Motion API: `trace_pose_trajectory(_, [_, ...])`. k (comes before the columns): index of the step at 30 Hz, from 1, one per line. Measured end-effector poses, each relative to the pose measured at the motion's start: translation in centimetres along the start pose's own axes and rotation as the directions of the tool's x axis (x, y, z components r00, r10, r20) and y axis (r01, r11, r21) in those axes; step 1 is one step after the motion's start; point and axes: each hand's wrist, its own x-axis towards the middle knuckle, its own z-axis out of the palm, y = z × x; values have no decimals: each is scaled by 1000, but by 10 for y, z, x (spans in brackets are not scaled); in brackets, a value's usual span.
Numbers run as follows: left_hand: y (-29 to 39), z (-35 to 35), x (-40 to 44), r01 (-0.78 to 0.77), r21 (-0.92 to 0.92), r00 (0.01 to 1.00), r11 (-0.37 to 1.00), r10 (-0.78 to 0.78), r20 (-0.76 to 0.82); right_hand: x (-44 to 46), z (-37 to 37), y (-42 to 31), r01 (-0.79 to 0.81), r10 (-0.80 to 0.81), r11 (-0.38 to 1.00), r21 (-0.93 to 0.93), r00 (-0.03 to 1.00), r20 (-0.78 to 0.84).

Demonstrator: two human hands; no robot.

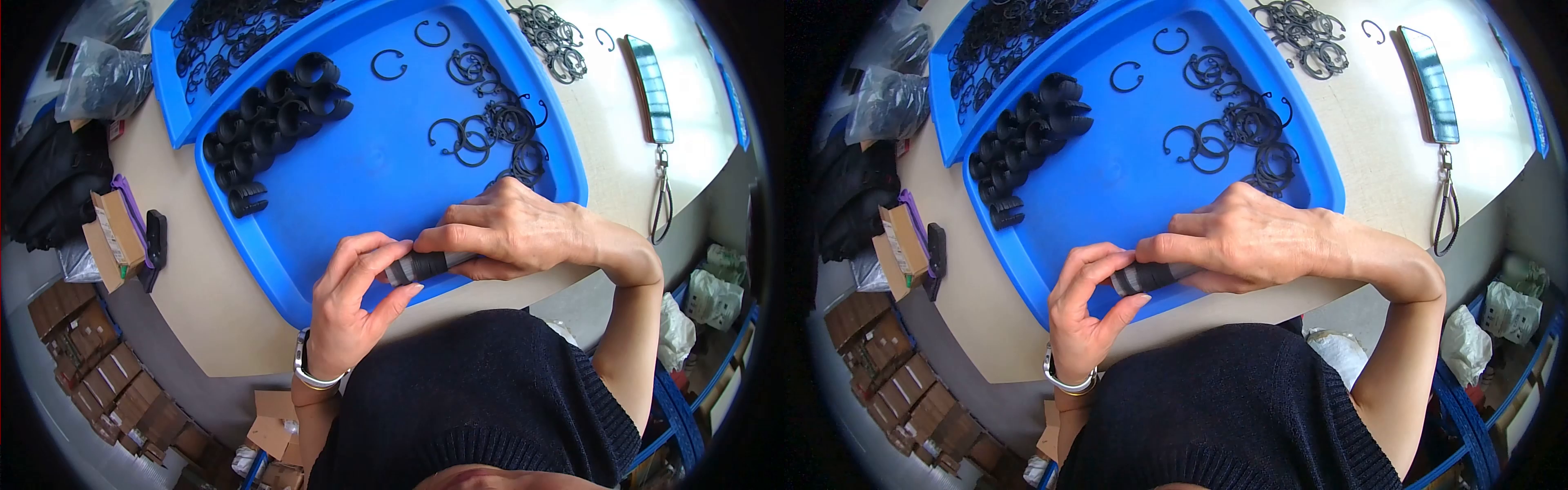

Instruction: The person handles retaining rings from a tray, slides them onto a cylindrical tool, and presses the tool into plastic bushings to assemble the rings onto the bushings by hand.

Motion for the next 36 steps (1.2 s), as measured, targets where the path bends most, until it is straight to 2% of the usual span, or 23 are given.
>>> trace_pose_trajectory(36, [-2, 4, -1, 14, -44, 1000, 999, -14, -6, 0, 1, 2, 25, -25, 999, -38, 1000, 14])
